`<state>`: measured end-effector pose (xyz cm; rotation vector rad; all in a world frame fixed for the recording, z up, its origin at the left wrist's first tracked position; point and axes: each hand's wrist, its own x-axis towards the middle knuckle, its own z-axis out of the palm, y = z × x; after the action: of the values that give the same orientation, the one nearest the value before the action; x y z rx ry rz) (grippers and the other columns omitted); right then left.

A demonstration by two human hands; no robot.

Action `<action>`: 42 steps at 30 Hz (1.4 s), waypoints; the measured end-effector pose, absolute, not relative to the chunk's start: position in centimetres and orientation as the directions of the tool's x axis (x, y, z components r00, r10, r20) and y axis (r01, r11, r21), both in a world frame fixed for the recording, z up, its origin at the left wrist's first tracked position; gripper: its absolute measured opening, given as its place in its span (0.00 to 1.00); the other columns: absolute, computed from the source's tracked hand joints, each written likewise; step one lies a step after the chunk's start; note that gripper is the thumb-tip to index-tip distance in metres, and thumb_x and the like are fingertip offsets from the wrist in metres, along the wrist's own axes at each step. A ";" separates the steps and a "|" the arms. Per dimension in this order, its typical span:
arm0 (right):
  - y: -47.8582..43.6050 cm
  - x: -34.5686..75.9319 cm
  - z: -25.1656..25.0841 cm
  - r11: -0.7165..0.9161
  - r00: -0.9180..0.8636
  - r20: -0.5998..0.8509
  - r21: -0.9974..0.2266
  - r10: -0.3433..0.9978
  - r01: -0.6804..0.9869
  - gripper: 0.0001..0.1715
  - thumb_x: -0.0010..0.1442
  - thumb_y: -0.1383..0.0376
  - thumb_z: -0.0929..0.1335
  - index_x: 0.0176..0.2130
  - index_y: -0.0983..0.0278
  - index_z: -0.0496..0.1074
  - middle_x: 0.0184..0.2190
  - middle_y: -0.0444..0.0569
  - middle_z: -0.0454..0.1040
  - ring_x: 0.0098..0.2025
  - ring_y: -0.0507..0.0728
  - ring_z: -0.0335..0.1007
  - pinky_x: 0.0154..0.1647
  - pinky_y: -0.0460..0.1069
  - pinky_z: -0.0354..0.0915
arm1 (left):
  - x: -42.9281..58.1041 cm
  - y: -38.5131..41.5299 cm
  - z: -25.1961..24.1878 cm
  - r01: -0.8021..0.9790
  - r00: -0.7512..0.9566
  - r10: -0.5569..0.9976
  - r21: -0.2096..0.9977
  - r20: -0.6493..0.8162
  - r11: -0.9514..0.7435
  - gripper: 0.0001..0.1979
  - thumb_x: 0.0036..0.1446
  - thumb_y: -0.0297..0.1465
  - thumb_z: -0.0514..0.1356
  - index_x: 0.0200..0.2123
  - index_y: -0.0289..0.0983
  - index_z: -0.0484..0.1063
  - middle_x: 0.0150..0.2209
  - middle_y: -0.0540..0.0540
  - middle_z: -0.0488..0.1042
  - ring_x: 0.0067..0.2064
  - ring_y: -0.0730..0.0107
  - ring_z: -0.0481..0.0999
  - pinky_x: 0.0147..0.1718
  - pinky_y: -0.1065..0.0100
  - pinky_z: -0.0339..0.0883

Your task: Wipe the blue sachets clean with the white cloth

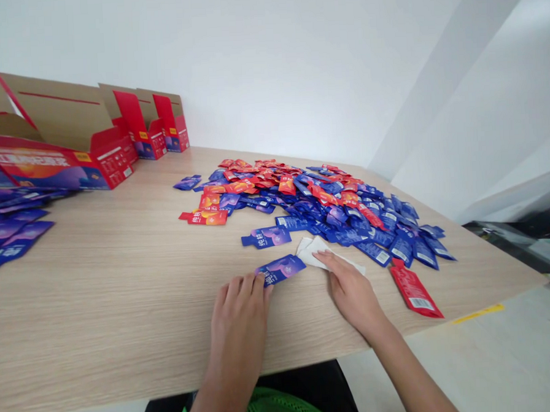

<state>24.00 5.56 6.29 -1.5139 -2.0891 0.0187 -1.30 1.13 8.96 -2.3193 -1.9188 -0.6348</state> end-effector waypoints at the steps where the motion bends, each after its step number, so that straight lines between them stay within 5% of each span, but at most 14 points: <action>1: 5.5 24.0 6.3 0.361 -0.206 0.422 -0.328 0.883 0.873 0.34 0.66 0.77 0.57 0.65 0.64 0.73 0.66 0.58 0.73 0.69 0.63 0.68 0.70 0.66 0.64 | -1.3 1.1 9.2 0.953 0.127 0.930 0.219 0.344 -0.211 0.14 0.71 0.31 0.53 0.51 0.38 0.78 0.48 0.43 0.82 0.50 0.51 0.79 0.49 0.50 0.72; 8: 5.4 23.8 6.4 0.328 -0.131 0.423 -0.435 0.897 0.839 0.31 0.68 0.73 0.58 0.63 0.60 0.75 0.65 0.53 0.75 0.67 0.61 0.70 0.71 0.63 0.64 | -1.8 1.8 9.3 0.921 0.018 0.953 0.366 0.301 -0.133 0.16 0.74 0.30 0.47 0.47 0.40 0.75 0.38 0.50 0.82 0.37 0.67 0.81 0.36 0.64 0.72; 11: 5.6 24.1 6.3 0.310 -0.096 0.411 -0.493 0.906 0.813 0.30 0.68 0.71 0.59 0.63 0.59 0.75 0.64 0.51 0.75 0.67 0.61 0.71 0.71 0.62 0.64 | -1.8 1.8 9.2 0.914 0.014 0.952 0.381 0.305 -0.136 0.13 0.72 0.30 0.51 0.49 0.39 0.75 0.41 0.48 0.82 0.42 0.65 0.81 0.41 0.63 0.73; 15: 5.3 24.4 6.7 0.256 -0.020 0.405 -0.538 0.914 0.803 0.29 0.69 0.68 0.59 0.64 0.58 0.73 0.65 0.50 0.75 0.67 0.62 0.70 0.70 0.64 0.65 | -1.4 -0.4 8.6 0.950 -0.019 0.914 0.293 0.406 -0.110 0.17 0.70 0.30 0.51 0.56 0.37 0.73 0.50 0.41 0.80 0.48 0.51 0.77 0.47 0.48 0.73; 19: 3.4 22.2 8.2 0.255 0.048 0.460 -0.571 0.886 0.780 0.28 0.71 0.67 0.59 0.65 0.57 0.71 0.66 0.49 0.74 0.67 0.61 0.69 0.69 0.62 0.66 | -0.9 -3.2 6.4 0.964 0.172 0.799 0.068 0.577 -0.257 0.22 0.69 0.32 0.52 0.62 0.30 0.70 0.58 0.37 0.78 0.56 0.51 0.76 0.50 0.53 0.74; 25: -0.2 14.1 9.0 0.542 -0.327 0.458 -0.493 0.827 0.680 0.36 0.68 0.77 0.58 0.68 0.57 0.69 0.69 0.48 0.70 0.71 0.56 0.64 0.73 0.58 0.62 | -0.7 -3.9 5.3 0.937 0.348 0.741 -0.188 0.574 -0.294 0.23 0.64 0.27 0.52 0.58 0.25 0.74 0.58 0.32 0.79 0.60 0.48 0.77 0.56 0.53 0.75; 28: -0.5 12.4 7.9 0.583 -0.435 0.399 -0.430 0.808 0.689 0.38 0.63 0.80 0.60 0.67 0.59 0.70 0.68 0.50 0.71 0.71 0.58 0.65 0.72 0.60 0.64 | -0.6 -3.9 5.6 0.923 0.385 0.777 -0.217 0.498 -0.318 0.27 0.59 0.23 0.50 0.59 0.27 0.75 0.57 0.33 0.80 0.57 0.48 0.80 0.57 0.52 0.76; 33: 0.6 16.4 6.4 0.512 -0.376 0.394 -0.335 0.839 0.791 0.44 0.57 0.82 0.59 0.67 0.60 0.71 0.69 0.52 0.69 0.73 0.62 0.61 0.73 0.66 0.61 | -0.1 -4.6 5.1 0.924 0.378 0.785 -0.248 0.490 -0.290 0.28 0.59 0.22 0.50 0.60 0.24 0.74 0.63 0.29 0.74 0.64 0.42 0.75 0.58 0.51 0.76; 42: -0.1 22.8 7.8 0.258 -0.081 0.401 -0.411 0.913 0.874 0.33 0.68 0.74 0.59 0.65 0.56 0.72 0.67 0.52 0.72 0.69 0.62 0.67 0.72 0.65 0.63 | 0.4 -4.8 5.9 0.958 0.286 0.856 -0.132 0.430 -0.254 0.25 0.67 0.25 0.48 0.63 0.20 0.69 0.65 0.27 0.71 0.67 0.45 0.70 0.63 0.52 0.71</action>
<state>22.77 -0.14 7.84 -1.6150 -1.9504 0.0849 0.43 -4.84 5.94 -2.1970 -1.6378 -0.3846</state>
